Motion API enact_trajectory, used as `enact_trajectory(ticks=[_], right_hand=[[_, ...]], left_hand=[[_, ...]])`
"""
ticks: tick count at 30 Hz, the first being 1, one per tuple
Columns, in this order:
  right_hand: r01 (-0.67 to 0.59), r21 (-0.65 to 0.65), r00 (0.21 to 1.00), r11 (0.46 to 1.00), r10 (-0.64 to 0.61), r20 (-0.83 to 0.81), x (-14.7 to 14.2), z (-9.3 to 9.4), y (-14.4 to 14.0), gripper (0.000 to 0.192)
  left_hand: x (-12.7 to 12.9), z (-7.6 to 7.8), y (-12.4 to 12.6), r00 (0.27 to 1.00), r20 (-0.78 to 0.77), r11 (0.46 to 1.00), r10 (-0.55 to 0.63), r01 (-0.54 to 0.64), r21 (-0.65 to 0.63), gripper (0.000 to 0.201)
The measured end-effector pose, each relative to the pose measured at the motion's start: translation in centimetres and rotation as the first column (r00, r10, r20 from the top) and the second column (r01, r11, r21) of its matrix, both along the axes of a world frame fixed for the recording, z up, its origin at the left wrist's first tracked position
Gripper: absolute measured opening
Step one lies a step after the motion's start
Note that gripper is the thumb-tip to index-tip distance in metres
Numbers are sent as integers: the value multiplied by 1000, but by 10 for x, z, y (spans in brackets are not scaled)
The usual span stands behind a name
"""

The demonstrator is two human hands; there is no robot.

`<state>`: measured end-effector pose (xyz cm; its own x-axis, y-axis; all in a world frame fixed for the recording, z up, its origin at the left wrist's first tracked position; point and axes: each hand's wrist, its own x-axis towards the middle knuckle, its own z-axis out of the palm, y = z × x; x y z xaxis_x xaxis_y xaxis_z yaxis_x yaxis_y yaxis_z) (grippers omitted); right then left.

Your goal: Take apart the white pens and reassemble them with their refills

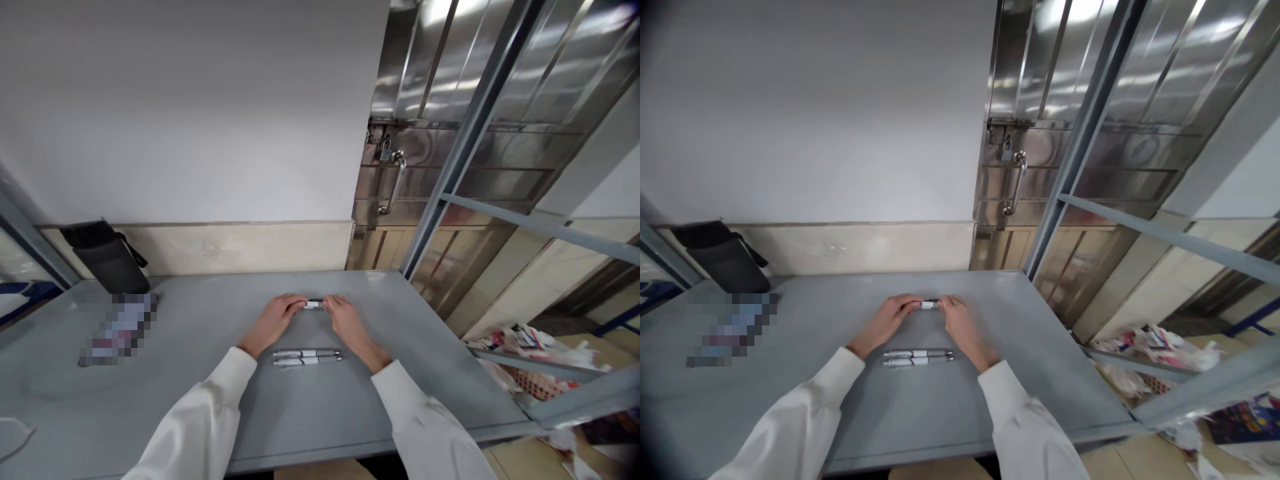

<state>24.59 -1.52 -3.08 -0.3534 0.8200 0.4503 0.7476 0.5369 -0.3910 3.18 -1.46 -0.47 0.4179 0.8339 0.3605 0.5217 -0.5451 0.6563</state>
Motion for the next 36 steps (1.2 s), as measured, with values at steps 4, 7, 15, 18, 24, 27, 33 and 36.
enact_trajectory(ticks=[4,7,15,18,24,27,33,36], right_hand=[[-1,18,1000,1000,0,14,-1,-1,0,27],[13,41,1000,999,-14,24,-2,-1,-1,25],[-59,127,998,990,56,31,0,6,-1,23],[-73,140,997,987,74,-1,2,9,-2,19],[-104,97,993,990,109,-47,5,14,-6,13],[-103,83,990,991,111,-93,6,13,-5,11],[-91,60,986,994,99,-132,5,13,-4,10],[-83,47,988,995,88,-126,5,16,-6,11]], left_hand=[[0,1,0,1000,13,999,15,-15,-36,32],[0,-1,0,1000,22,999,19,-18,-50,34],[0,-1,-2,996,-57,994,68,-72,-84,50],[0,2,-5,999,-30,999,35,-35,-8,46],[-1,1,-4,999,-39,999,33,-33,3,40],[0,1,-4,998,-52,999,33,-33,-4,41],[2,4,-6,997,-64,999,37,-38,-22,40],[2,4,-6,997,-74,999,24,-26,-22,39]])
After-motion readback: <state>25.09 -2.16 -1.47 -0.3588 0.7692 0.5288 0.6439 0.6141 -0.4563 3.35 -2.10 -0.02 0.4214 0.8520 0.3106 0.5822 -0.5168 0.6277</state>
